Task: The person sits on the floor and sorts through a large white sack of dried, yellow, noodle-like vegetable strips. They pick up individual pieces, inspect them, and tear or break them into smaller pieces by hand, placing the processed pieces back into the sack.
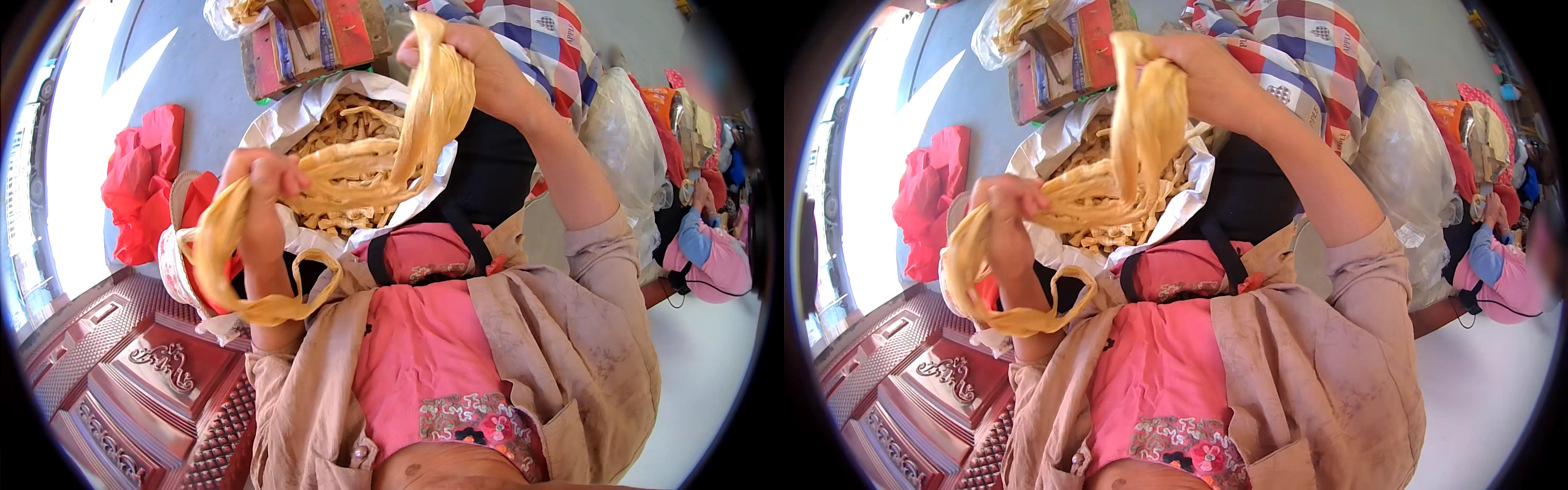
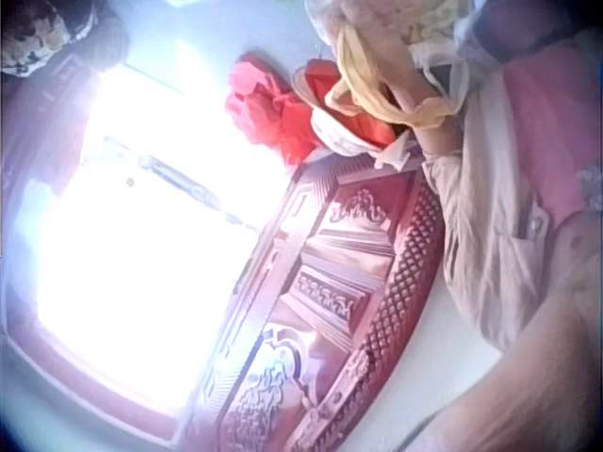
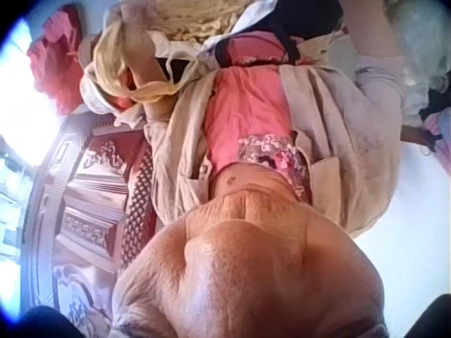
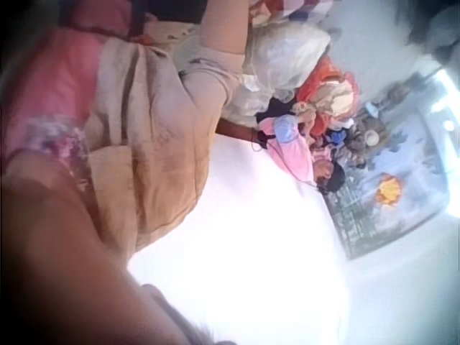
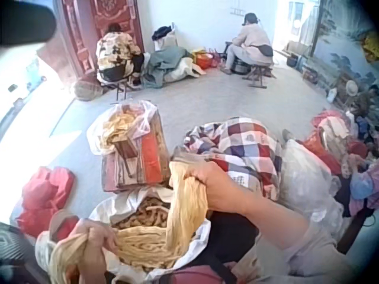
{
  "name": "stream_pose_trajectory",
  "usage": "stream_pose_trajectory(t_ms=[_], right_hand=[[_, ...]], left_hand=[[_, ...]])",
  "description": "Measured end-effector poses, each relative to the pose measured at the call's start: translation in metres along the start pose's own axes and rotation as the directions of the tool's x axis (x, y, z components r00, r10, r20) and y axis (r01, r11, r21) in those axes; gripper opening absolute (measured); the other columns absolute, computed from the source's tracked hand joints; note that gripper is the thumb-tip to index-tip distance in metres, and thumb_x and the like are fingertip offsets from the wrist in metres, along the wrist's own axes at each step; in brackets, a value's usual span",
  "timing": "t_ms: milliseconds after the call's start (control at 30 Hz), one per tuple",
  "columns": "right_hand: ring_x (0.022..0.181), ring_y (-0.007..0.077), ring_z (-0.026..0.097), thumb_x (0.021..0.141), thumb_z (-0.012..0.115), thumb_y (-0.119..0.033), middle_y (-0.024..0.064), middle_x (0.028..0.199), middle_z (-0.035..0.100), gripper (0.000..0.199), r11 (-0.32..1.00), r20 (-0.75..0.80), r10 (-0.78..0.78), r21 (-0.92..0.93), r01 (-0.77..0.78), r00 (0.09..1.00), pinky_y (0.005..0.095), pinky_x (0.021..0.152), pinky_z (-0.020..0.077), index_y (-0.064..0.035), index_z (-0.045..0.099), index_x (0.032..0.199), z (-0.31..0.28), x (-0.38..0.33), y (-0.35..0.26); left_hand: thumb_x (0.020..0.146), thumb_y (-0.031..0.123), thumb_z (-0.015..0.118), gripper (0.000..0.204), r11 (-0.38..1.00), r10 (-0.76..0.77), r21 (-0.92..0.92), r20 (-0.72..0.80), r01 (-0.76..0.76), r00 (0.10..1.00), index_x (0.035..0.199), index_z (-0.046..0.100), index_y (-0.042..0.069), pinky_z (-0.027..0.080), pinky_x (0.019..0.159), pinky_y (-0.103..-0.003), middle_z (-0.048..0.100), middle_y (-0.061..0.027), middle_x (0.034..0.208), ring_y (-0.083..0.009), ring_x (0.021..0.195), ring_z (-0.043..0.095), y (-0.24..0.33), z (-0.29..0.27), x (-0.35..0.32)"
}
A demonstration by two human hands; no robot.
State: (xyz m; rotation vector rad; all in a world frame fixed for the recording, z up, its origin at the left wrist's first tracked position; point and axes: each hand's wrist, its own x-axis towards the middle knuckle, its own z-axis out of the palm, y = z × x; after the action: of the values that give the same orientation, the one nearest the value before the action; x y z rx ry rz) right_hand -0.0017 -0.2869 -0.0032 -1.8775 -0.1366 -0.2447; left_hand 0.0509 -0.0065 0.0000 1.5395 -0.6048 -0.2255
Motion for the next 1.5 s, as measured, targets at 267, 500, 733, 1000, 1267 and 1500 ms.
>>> stream_pose_trajectory(t_ms=[267, 500, 733, 1000, 1267, 1500], right_hand=[[0.095, 0.0336, 0.063, 0.077, 0.069, -0.014, 0.0134, 0.099, 0.067, 0.037, 0.853, 0.206, 0.341, -0.478, -0.209, 0.917, 0.0388, 0.079, 0.0482, -0.0107, 0.059, 0.112, -0.013, -0.03, 0.07], [0.101, 0.0178, 0.06, 0.08, 0.069, -0.017, 0.0059, 0.106, 0.064, 0.045, 0.912, 0.284, 0.325, 0.159, -0.379, 0.902, 0.0294, 0.095, 0.0453, -0.0008, 0.057, 0.12, -0.04, -0.03, 0.036], [0.078, 0.0106, 0.061, 0.092, 0.057, -0.005, 0.0069, 0.099, 0.064, 0.013, 0.865, 0.085, 0.227, 0.44, -0.24, 0.97, 0.023, 0.069, 0.0505, -0.0046, 0.058, 0.105, -0.01, -0.013, 0.002], [0.076, 0.0168, 0.066, 0.087, 0.061, -0.002, 0.0102, 0.087, 0.069, 0.039, 0.994, 0.212, 0.097, 0.036, -0.107, 0.972, 0.0297, 0.073, 0.0511, -0.0028, 0.049, 0.124, 0.064, -0.005, -0.021], [0.063, 0.0149, 0.063, 0.086, 0.068, -0.008, 0.008, 0.077, 0.067, 0.036, 0.968, 0.304, 0.005, -0.242, 0.072, 0.953, 0.0247, 0.06, 0.0472, -0.0053, 0.054, 0.119, 0.064, -0.002, -0.013], [0.066, 0.0272, 0.062, 0.082, 0.071, -0.026, 0.0072, 0.075, 0.064, 0.022, 0.748, 0.143, -0.406, -0.516, 0.418, 0.902, 0.0355, 0.055, 0.047, -0.0087, 0.06, 0.091, 0.036, 0.01, -0.04]], left_hand=[[0.076, 0.009, 0.062, 0.014, 0.22, -0.152, 0.832, 0.546, -0.51, 0.824, 0.091, 0.062, 0.008, 0.038, 0.097, -0.047, 0.064, -0.009, 0.095, -0.0245, 0.094, 0.057, -0.108, 0.032, 0.018], [0.076, 0.001, 0.057, 0.046, 0.36, -0.124, 0.792, 0.564, -0.493, 0.817, 0.121, 0.057, 0.007, 0.031, 0.107, -0.053, 0.058, -0.0123, 0.12, -0.0276, 0.117, 0.052, -0.078, 0.015, -0.02], [0.092, 0.006, 0.054, 0.023, 0.947, -0.193, 0.295, 0.204, 0.127, 0.96, 0.112, 0.062, 0.001, 0.048, 0.091, -0.035, 0.067, -0.0111, 0.103, -0.0217, 0.1, 0.063, -0.053, -0.002, -0.022], [0.097, 0.021, 0.056, 0.026, 0.977, -0.21, 0.053, 0.087, 0.206, 0.974, 0.11, 0.063, 0.0, 0.05, 0.068, -0.025, 0.067, -0.0051, 0.086, -0.0103, 0.075, 0.062, -0.012, 0.012, 0.009], [0.099, 0.015, 0.052, 0.02, 0.941, -0.155, 0.316, 0.077, 0.124, 0.985, 0.087, 0.06, 0.0, 0.048, 0.059, -0.025, 0.053, 0.0013, 0.065, -0.0091, 0.055, 0.052, 0.0, 0.004, 0.008], [0.097, 0.012, 0.054, 0.017, 0.949, -0.296, -0.047, 0.212, 0.312, 0.932, 0.096, 0.062, -0.003, 0.047, 0.057, -0.021, 0.057, -0.0016, 0.066, -0.0074, 0.054, 0.053, 0.02, -0.004, -0.006]])
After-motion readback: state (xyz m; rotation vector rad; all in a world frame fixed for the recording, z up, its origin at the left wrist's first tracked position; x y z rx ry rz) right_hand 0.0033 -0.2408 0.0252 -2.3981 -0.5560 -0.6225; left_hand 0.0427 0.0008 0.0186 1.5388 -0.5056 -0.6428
